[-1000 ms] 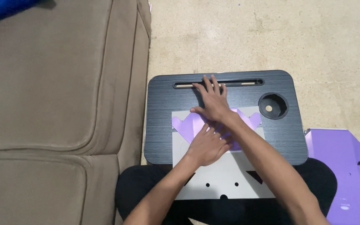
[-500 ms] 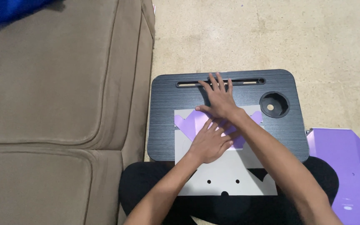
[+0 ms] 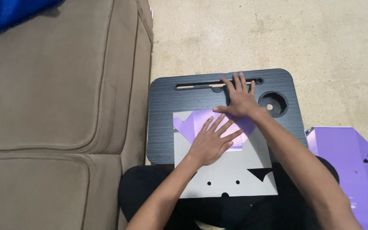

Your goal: The person assembles a purple cardboard box by folding its flaps and tucking them into slots. They then place the completed box aside and begin folding another flat purple cardboard piece into a box shape on a small lap desk.

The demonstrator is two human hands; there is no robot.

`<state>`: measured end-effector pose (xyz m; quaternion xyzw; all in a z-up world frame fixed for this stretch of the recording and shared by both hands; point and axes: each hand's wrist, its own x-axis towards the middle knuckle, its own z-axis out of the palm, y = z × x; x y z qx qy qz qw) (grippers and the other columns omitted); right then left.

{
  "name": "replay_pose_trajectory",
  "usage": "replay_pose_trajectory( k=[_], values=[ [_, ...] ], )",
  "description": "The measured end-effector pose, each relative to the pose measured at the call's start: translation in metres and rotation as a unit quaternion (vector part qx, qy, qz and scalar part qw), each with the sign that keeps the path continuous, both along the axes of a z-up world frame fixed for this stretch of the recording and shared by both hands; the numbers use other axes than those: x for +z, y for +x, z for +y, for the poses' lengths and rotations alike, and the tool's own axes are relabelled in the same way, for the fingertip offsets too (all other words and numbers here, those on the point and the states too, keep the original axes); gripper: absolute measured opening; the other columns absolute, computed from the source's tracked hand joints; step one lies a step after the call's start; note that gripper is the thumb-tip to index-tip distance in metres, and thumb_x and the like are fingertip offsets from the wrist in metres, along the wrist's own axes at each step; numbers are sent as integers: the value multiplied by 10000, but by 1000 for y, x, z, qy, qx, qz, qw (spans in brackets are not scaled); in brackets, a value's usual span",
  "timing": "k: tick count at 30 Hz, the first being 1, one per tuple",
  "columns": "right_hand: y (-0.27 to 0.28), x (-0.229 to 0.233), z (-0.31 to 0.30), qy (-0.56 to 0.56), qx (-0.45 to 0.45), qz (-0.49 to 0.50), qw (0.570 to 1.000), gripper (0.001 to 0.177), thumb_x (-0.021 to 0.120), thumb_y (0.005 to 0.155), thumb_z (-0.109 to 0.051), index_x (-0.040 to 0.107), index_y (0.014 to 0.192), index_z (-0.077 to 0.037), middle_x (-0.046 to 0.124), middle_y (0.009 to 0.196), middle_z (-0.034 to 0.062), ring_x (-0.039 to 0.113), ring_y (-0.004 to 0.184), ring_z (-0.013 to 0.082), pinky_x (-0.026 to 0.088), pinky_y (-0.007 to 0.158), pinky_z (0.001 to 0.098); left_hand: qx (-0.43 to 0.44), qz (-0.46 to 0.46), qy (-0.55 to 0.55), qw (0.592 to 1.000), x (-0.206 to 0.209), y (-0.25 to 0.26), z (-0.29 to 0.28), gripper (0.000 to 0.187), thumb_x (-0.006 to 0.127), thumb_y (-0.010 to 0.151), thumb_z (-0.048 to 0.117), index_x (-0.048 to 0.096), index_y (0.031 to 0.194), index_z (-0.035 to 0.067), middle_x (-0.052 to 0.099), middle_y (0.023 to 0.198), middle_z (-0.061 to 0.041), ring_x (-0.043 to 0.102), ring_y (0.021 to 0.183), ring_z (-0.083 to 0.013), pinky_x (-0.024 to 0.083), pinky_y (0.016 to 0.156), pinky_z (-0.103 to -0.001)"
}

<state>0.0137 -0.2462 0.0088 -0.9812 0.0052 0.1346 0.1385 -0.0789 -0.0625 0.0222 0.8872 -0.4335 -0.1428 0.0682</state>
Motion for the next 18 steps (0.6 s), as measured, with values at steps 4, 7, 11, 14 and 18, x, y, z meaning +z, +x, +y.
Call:
replay_pose_trajectory(
  k=[4,7,11,14,18],
  values=[
    [-4,5,-22,15,-25,24,999,1150,764,740,-696,151,1622,-285,105,1704,177,-4,1577,368,-13,1201,688,-1,-2,6,1000,-6,1,-1,528,105,1064,480,252,1572,466,113,1724,67,67,1593,-273,32,1296,-501],
    [-3,2,-32,1,-20,36,999,1157,756,738,-710,143,1626,-293,112,1711,129,9,1578,351,-9,1198,695,-7,1,-6,1000,-7,0,1,526,132,1066,463,248,1579,450,126,1723,39,75,1590,-298,44,1291,-524],
    [6,-8,-46,10,-10,39,999,1164,772,723,-695,144,1620,-301,99,1717,90,9,1581,342,-19,1196,707,-6,-12,0,1000,-15,4,0,535,107,1056,488,207,1581,483,90,1726,65,58,1592,-279,27,1288,-519],
    [5,-9,-49,31,-7,51,998,1099,777,757,-643,172,1608,-301,81,1721,68,-7,1578,347,-33,1191,716,-5,-9,-6,1000,-18,3,0,531,105,1057,492,202,1579,490,94,1726,72,65,1592,-272,23,1290,-515],
    [7,-7,-48,47,6,82,996,994,765,821,-510,161,1588,-321,8,1723,80,-71,1569,372,-76,1171,731,-12,-17,-10,1000,-20,3,1,525,111,1059,498,193,1578,500,93,1725,90,66,1594,-262,26,1291,-519]
  ],
)
